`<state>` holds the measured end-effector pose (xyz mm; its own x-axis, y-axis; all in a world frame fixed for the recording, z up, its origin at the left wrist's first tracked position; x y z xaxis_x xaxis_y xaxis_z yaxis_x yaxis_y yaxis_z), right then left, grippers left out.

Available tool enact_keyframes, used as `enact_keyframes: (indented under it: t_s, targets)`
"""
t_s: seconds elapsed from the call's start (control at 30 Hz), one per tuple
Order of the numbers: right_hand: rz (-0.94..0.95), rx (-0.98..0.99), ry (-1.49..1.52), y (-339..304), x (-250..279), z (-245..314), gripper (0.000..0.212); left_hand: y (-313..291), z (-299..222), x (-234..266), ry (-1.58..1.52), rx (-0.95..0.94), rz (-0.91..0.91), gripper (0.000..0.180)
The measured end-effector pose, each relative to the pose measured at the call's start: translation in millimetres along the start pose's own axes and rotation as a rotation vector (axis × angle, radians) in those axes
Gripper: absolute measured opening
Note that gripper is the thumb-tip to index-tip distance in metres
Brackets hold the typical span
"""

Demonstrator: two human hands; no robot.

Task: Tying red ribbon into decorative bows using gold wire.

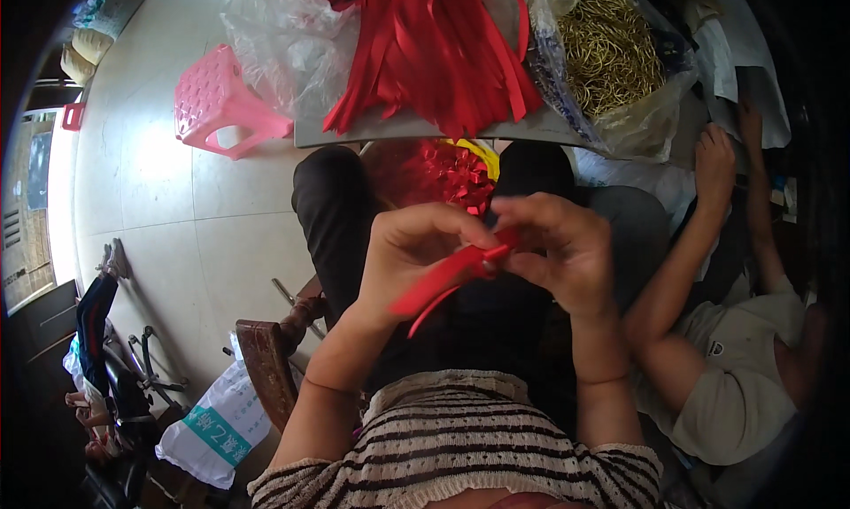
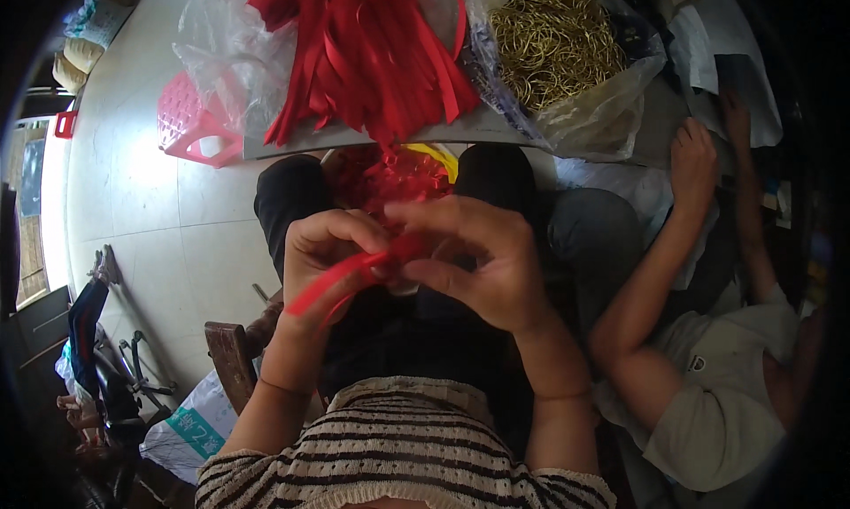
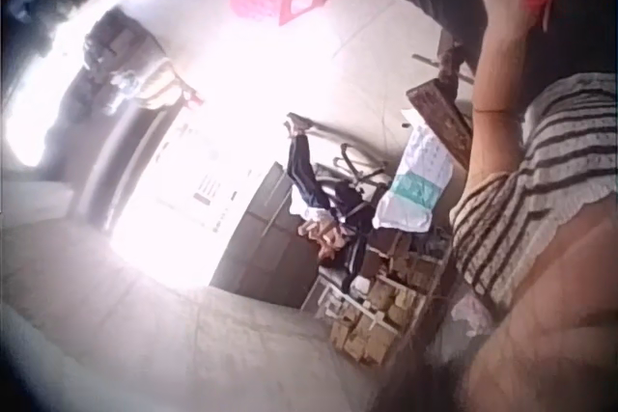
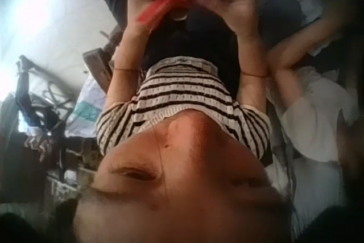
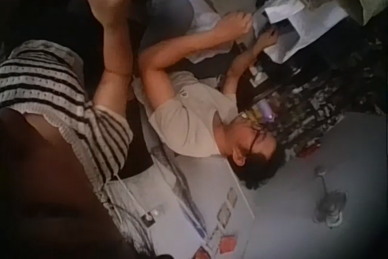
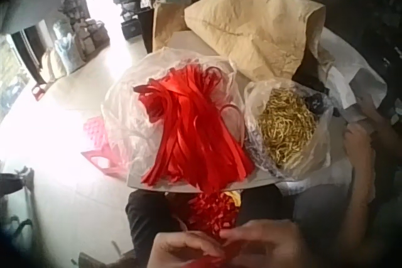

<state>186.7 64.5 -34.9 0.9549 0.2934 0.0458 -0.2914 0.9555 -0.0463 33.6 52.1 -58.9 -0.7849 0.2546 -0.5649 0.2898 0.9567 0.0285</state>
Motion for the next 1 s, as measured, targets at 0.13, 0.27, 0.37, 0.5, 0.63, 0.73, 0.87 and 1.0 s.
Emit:
enact_keyframes:
  t_s: [0.13, 0.27, 0.37, 0.5, 0.63, 0.73, 0.87, 1.0]
  targets:
    - [0.043, 0.217, -0.247, -9, 6, 15, 0.011, 1, -3, 5, 0.258, -0.069, 0.015, 0.016]
    - [-0.015, 0.143, -0.565, 5, 42, 18, 0.008, 1, -6, 2, 0.74, -0.212, 0.032, 0.017]
    - [-0.532, 0.422, -1.07, 36, 96, 21, 0.025, -1, -6, 0, 0.767, -0.192, 0.041, 0.017]
    - [-0.897, 0.39, -1.515, 55, 138, -9, 0.048, -7, -7, 4, 0.732, -0.154, -0.011, 0.014]
    - [-0.771, 0.325, -1.047, 70, 144, -42, 0.065, -5, -2, 15, 0.703, -0.101, -0.073, 0.01]
    - [-0.811, 0.315, -1.118, 79, 129, -46, 0.065, -1, 3, 21, 0.69, -0.115, -0.106, 0.012]
    - [-0.857, 0.391, -1.289, 95, 106, -35, 0.061, 5, 5, 28, 0.694, -0.085, -0.194, 0.014]
    - [-0.808, 0.386, -1.171, 125, 103, -32, 0.06, 13, 9, 21, 0.702, -0.107, -0.184, 0.013]
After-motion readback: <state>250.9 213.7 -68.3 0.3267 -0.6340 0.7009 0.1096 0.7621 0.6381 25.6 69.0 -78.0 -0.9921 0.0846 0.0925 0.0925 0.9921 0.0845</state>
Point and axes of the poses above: each hand's wrist, its own y-axis towards the middle knuckle, its own x-axis out of the back of the hand, z = x × y, the point moved 4 cm from there along y, towards the middle knuckle, and after that the axes turned 2 degrees about -y, right-handed, at the moved point
